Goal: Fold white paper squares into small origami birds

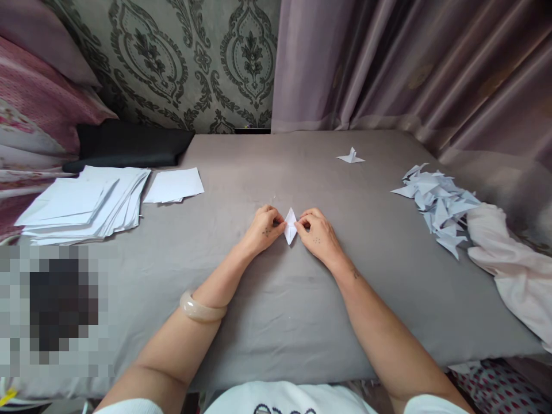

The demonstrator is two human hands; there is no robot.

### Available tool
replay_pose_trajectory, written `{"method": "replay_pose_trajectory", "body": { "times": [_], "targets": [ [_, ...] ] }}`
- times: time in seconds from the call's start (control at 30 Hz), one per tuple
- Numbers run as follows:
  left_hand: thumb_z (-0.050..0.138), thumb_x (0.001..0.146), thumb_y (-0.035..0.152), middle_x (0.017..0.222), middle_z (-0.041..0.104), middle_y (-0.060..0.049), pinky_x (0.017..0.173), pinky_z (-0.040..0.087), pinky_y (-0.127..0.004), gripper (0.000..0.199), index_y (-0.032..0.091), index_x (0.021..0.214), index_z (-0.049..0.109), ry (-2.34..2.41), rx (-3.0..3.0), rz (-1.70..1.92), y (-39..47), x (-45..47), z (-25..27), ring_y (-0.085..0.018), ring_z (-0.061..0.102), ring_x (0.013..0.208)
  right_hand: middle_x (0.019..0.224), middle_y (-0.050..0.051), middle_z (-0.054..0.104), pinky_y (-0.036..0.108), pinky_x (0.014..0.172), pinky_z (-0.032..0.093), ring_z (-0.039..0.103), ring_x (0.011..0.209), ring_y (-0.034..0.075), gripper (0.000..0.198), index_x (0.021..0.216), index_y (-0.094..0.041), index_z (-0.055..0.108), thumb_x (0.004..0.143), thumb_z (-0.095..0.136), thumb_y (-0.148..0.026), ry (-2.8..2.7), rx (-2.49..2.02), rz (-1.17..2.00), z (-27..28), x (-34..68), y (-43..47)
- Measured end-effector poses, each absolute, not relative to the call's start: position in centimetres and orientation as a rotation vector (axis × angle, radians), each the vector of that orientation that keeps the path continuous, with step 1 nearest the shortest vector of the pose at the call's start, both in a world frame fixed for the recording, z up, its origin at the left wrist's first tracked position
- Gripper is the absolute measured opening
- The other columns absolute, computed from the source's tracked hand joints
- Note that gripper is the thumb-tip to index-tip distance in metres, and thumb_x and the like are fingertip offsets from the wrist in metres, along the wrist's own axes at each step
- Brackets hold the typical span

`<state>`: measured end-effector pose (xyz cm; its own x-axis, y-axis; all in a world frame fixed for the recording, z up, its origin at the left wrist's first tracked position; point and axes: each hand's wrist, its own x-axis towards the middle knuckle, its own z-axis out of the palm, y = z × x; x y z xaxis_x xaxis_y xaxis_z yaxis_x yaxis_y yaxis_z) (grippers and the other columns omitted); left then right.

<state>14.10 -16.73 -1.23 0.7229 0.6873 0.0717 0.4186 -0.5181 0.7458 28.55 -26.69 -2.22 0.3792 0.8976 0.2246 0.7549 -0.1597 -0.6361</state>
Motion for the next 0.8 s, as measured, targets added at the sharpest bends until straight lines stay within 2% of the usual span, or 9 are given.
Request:
{"method": "replay_pose_trajectory", "body": {
  "times": [0.23, 0.4, 0.57, 0.67, 0.8],
  "targets": [
    [0.062, 0.079, 0.017, 0.088, 0.056, -0.006, 0.077, 0.045, -0.031, 0.003, 0.015, 0.080, 0.060, 0.840, 2.217, 0.501, -16.7, 14.1, -1.5, -0.017, 0.052, 0.081, 0.095, 0.006, 0.060, 0.031, 0.080, 0.046, 0.059, 0.079, 0.016, 0.014, 0.068, -0.020, 0.056, 0.082, 0.057, -0.022, -1.426, -1.976, 0.267, -2.1, 28.5, -26.7],
    [0.055, 0.085, 0.013, 0.092, 0.059, -0.007, 0.080, 0.045, -0.033, 0.007, 0.016, 0.087, 0.061, 0.704, 2.404, 0.601, -16.9, 14.2, -2.1, -0.018, 0.051, 0.084, 0.092, 0.004, 0.060, 0.029, 0.077, 0.046, 0.059, 0.080, 0.016, 0.003, 0.082, -0.021, 0.059, 0.084, 0.057, -0.019, -1.457, -1.978, 0.253, -1.7, 28.3, -26.9],
    [0.040, 0.094, 0.016, 0.097, 0.061, -0.009, 0.082, 0.047, -0.032, 0.024, 0.016, 0.094, 0.064, 0.509, 2.622, 0.575, -17.2, 14.2, -2.4, -0.020, 0.051, 0.088, 0.094, 0.005, 0.063, 0.029, 0.082, 0.044, 0.058, 0.090, 0.018, 0.017, 0.091, -0.022, 0.065, 0.091, 0.048, -0.018, -1.612, -2.001, 0.208, -1.4, 28.0, -27.2],
    [0.038, 0.091, 0.008, 0.097, 0.061, -0.010, 0.081, 0.047, -0.032, 0.031, 0.016, 0.103, 0.065, 0.477, 2.723, 0.464, -17.6, 13.9, -2.0, -0.021, 0.052, 0.089, 0.099, 0.007, 0.063, 0.031, 0.083, 0.043, 0.056, 0.096, 0.020, 0.024, 0.097, -0.021, 0.067, 0.092, 0.044, -0.016, -1.726, -2.053, 0.159, -0.9, 27.7, -27.6],
    [0.037, 0.083, 0.000, 0.097, 0.062, -0.011, 0.083, 0.047, -0.034, 0.041, 0.015, 0.109, 0.065, 0.491, 2.810, 0.320, -18.4, 13.3, -0.9, -0.023, 0.052, 0.093, 0.103, 0.007, 0.063, 0.033, 0.078, 0.042, 0.055, 0.095, 0.021, 0.034, 0.106, -0.023, 0.068, 0.093, 0.038, -0.013, -1.832, -2.134, 0.129, 0.1, 27.0, -28.3]
  ]
}}
